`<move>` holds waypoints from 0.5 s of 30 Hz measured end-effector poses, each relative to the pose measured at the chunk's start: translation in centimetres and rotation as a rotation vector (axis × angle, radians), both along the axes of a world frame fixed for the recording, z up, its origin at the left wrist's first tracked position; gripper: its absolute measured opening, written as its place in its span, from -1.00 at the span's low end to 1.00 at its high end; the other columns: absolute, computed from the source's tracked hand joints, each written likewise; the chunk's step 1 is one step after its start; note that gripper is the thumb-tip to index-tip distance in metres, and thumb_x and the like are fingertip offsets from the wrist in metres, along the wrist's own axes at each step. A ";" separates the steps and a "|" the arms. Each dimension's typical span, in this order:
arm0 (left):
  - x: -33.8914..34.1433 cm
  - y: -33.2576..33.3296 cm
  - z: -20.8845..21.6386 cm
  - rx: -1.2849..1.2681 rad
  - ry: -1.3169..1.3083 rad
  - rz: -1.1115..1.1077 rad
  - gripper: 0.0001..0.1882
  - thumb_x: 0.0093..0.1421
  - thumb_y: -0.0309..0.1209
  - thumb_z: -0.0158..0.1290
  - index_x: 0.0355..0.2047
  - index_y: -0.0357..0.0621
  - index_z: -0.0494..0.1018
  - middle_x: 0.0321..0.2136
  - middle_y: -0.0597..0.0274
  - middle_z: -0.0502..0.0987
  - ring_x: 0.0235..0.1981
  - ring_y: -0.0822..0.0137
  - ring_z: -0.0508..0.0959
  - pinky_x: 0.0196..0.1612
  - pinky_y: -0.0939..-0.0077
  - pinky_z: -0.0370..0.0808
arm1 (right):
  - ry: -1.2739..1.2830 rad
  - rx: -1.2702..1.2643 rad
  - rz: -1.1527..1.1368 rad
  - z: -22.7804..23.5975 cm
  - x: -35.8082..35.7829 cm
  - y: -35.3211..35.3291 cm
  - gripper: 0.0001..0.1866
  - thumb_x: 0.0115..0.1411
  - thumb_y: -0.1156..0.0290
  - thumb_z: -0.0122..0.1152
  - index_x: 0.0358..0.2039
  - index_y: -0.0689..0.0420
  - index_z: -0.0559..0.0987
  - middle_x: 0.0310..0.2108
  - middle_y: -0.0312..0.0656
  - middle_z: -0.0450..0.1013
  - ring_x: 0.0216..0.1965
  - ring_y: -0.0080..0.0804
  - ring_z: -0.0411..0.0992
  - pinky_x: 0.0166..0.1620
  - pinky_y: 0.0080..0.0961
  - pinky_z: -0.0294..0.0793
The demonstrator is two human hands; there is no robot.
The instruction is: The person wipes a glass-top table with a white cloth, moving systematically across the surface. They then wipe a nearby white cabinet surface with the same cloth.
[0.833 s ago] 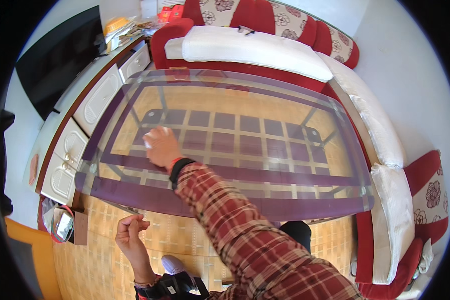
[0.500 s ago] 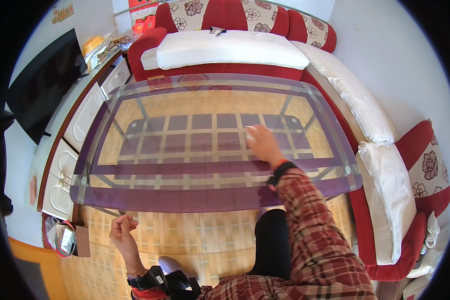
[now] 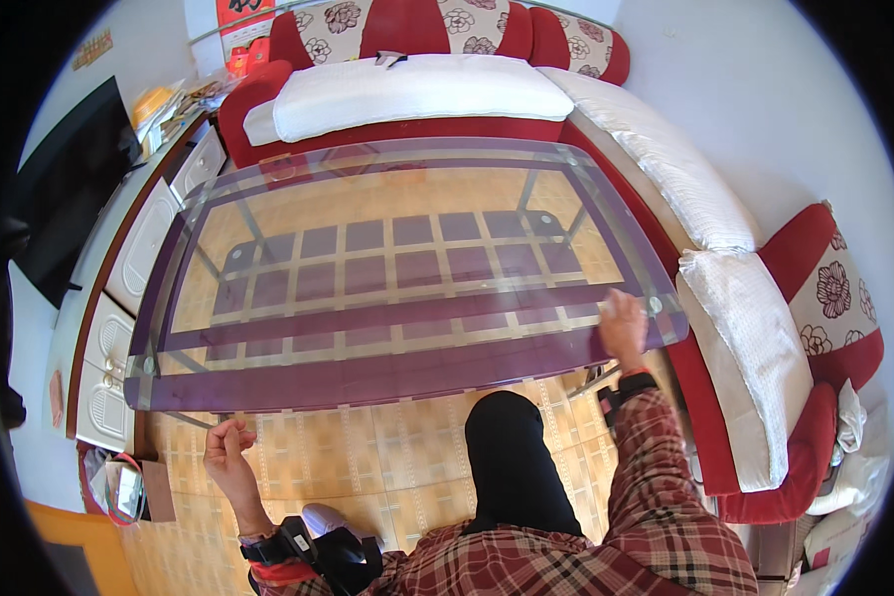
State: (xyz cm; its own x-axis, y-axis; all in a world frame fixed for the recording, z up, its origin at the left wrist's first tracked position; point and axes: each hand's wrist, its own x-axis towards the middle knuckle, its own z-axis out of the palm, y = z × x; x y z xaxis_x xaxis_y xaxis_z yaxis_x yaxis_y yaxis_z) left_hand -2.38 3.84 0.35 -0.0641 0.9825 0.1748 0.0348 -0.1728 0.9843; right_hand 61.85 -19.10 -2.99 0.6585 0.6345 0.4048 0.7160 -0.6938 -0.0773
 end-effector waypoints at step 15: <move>0.3 -0.4 -1.8 0.032 0.015 -0.008 -0.88 0.30 -0.52 0.05 -0.24 -0.28 0.56 -0.40 0.24 0.62 -0.43 0.43 0.62 -0.33 0.57 0.56 | 0.160 -0.013 1.267 3.6 -23.6 17.4 -0.41 0.12 0.30 0.23 0.19 0.13 0.43 0.17 0.02 0.38 0.24 0.11 0.27 0.29 -0.02 0.22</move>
